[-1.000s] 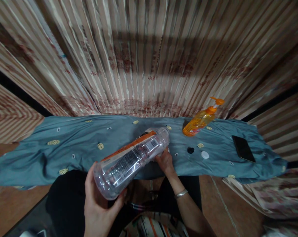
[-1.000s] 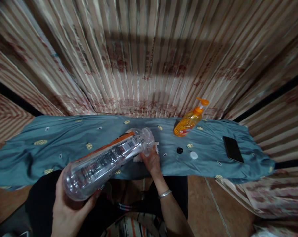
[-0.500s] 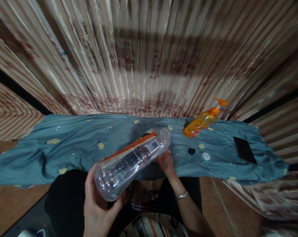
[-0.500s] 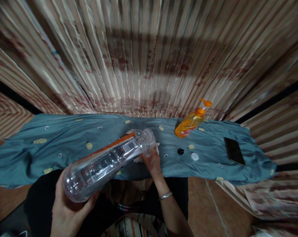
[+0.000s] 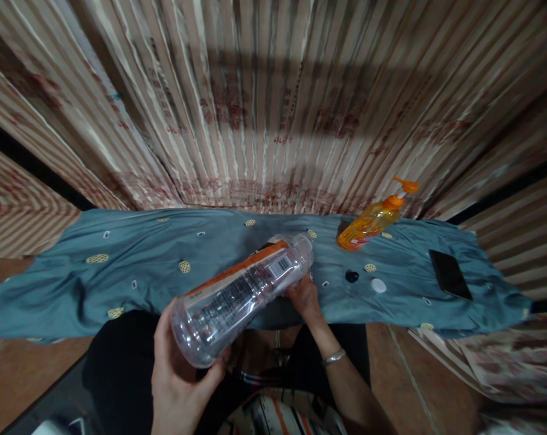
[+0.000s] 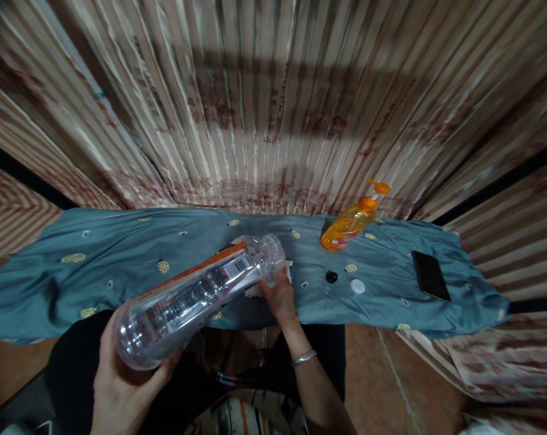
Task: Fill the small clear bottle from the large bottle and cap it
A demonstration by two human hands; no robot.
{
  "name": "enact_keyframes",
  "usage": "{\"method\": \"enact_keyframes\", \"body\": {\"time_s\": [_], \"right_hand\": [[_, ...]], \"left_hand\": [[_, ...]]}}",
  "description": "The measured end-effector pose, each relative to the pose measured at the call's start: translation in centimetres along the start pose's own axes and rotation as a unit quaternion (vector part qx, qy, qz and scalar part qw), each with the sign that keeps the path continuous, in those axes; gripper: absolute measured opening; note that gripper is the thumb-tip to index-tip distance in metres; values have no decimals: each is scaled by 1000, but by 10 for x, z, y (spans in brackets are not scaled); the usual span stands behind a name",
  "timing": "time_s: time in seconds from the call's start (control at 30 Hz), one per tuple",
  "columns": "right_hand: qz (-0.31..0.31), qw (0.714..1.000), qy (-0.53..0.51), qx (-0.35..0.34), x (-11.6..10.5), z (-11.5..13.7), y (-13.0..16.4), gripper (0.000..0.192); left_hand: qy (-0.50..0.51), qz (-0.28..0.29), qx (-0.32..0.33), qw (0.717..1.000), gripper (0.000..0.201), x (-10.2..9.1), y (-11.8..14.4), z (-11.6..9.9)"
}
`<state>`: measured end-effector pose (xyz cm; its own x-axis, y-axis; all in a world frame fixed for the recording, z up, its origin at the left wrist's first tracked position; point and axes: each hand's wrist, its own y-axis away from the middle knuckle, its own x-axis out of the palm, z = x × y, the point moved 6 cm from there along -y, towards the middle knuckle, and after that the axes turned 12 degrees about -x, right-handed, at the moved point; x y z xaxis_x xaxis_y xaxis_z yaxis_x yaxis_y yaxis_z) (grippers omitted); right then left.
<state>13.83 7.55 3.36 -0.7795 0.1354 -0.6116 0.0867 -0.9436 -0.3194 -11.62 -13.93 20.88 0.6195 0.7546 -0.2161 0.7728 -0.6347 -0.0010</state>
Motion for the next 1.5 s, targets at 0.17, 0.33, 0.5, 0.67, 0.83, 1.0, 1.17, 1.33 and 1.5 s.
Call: {"method": "enact_keyframes", "body": {"time_s": [0.17,0.33,0.5,0.67,0.83,1.0,1.17,1.33,1.5], "right_hand": [[-9,1000,-15,-6,-1,5,-1,67],[-9,1000,-23,-4,-2,6,-2,61],[-6,1000,-18,0,-1,6,-1,61],[-10,1000,-17,-4,-1,6,-1,60],[-13,1000,-18,-4,-2,7,-2,58],[-7,1000,-13,-3,-4,9,-2,53],[-6,1000,-21,-1,-5,9,-3,53],[0,1000,-30,-7,-7,11,-3,55],[5,1000,-21,-16,-8,11,-3,55]], "left_hand": [[11,9,-8,1000,103,1,-1,-1],[20,12,-11,1000,102,2,-1,-2],[31,15,-17,999,104,2,-2,-3],[33,14,-29,999,104,2,0,-4],[33,19,-40,998,106,2,0,-3],[27,16,-29,999,106,1,-1,-3],[31,11,-27,999,114,1,-2,-2],[32,11,-22,999,113,0,-2,0],[33,8,-25,999,108,-1,-2,3]]}}
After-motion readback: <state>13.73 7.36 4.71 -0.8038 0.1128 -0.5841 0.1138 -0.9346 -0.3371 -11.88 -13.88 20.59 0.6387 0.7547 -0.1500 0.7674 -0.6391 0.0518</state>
